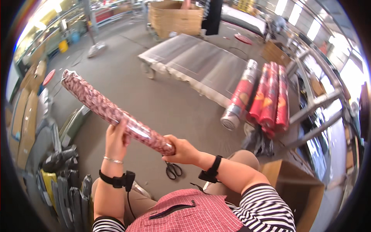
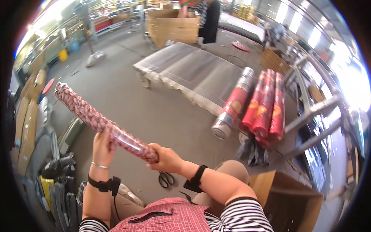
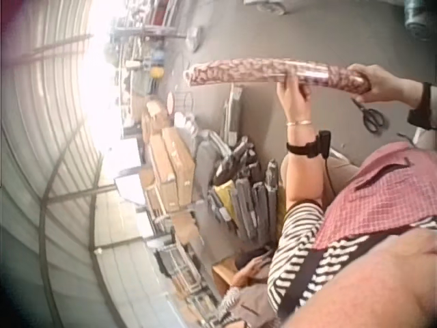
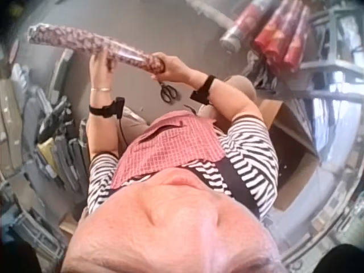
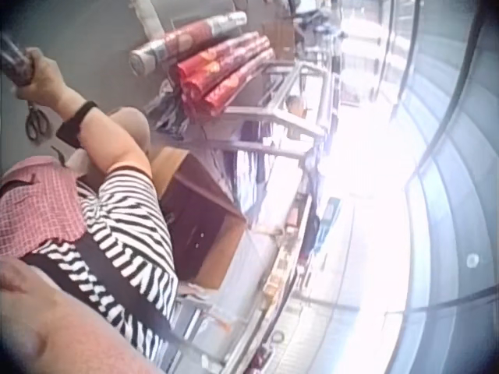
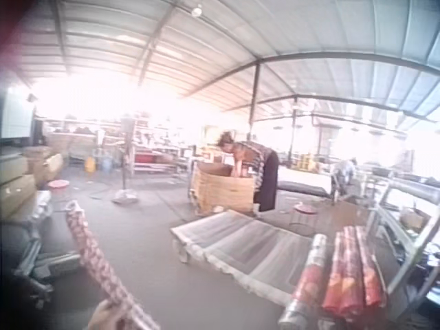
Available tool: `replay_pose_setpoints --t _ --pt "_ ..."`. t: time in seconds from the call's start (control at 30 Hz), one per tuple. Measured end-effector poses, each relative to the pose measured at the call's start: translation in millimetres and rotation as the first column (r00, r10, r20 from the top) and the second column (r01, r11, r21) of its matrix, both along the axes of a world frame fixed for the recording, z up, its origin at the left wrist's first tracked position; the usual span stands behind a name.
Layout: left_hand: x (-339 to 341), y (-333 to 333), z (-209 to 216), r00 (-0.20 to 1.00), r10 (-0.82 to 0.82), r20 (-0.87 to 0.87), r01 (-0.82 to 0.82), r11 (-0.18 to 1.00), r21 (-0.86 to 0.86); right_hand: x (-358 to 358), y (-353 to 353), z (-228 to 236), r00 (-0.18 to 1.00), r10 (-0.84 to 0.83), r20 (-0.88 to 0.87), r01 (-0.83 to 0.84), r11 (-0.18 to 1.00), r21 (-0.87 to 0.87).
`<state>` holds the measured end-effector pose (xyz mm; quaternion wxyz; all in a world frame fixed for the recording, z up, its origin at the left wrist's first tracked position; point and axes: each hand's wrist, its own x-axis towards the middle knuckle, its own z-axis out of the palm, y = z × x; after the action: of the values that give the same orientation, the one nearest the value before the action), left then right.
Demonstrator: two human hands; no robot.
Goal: Unpacking rolled products from plastic shipping mailers using scissors.
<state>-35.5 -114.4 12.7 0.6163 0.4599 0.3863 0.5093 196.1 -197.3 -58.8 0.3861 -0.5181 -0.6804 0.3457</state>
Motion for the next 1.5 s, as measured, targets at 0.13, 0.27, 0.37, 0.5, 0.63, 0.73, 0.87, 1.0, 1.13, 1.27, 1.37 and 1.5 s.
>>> replay_pose_setpoints --t 0.13,0.27,0.37,0.5,0.63,0.73,0.87,1.0,1.13,1.27,1.37,1.5 --pt "9 -2 1 0.997 -0.063 0.052 0.062 0.998 0.014 -1 -5 9 0.937 0.114 -0.33 -0.209 0.94 -0.269" --pt "14 -2 -2 0.996 -0.074 -0.047 0.072 0.997 -0.041 6 -2 18 0.753 -0.03 -0.658 -0.333 0.844 -0.42" --pt "15 -2 -2 0.982 -0.151 -0.113 0.146 0.988 -0.053 13 4 22 0.644 -0.122 -0.755 -0.281 0.881 -0.382" --pt "16 -1 -1 0.963 -0.213 -0.163 0.201 0.976 -0.085 29 19 20 0.501 -0.327 -0.801 -0.127 0.888 -0.442" --pt "13 0 -1 0.954 -0.209 -0.216 0.193 0.977 -0.091 56 32 13 0.373 -0.493 -0.786 0.123 0.866 -0.485" --pt "12 0 -1 0.95 -0.218 -0.223 0.201 0.975 -0.094 85 43 6 0.222 -0.532 -0.817 0.171 0.846 -0.505" --pt "13 -2 0 0.936 -0.247 -0.252 0.23 0.969 -0.094 121 60 -9 0.013 -0.66 -0.751 0.332 0.712 -0.619" --pt "13 -4 1 0.914 -0.279 -0.295 0.266 0.96 -0.086 126 59 -28 -0.059 -0.734 -0.676 0.303 0.633 -0.713" --pt "11 -4 1 0.915 -0.276 -0.293 0.266 0.961 -0.074 122 54 -34 -0.029 -0.69 -0.723 0.257 0.694 -0.673" --pt "11 -2 -1 0.878 -0.327 -0.349 0.329 0.943 -0.056 121 51 -32 -0.009 -0.657 -0.754 0.263 0.725 -0.636" --pt "10 -3 -1 0.863 -0.342 -0.372 0.34 0.938 -0.073 120 50 -31 -0.007 -0.657 -0.754 0.266 0.726 -0.634" --pt "10 -4 2 0.849 -0.352 -0.395 0.357 0.932 -0.065 115 50 -30 -0.037 -0.714 -0.699 0.276 0.665 -0.694"
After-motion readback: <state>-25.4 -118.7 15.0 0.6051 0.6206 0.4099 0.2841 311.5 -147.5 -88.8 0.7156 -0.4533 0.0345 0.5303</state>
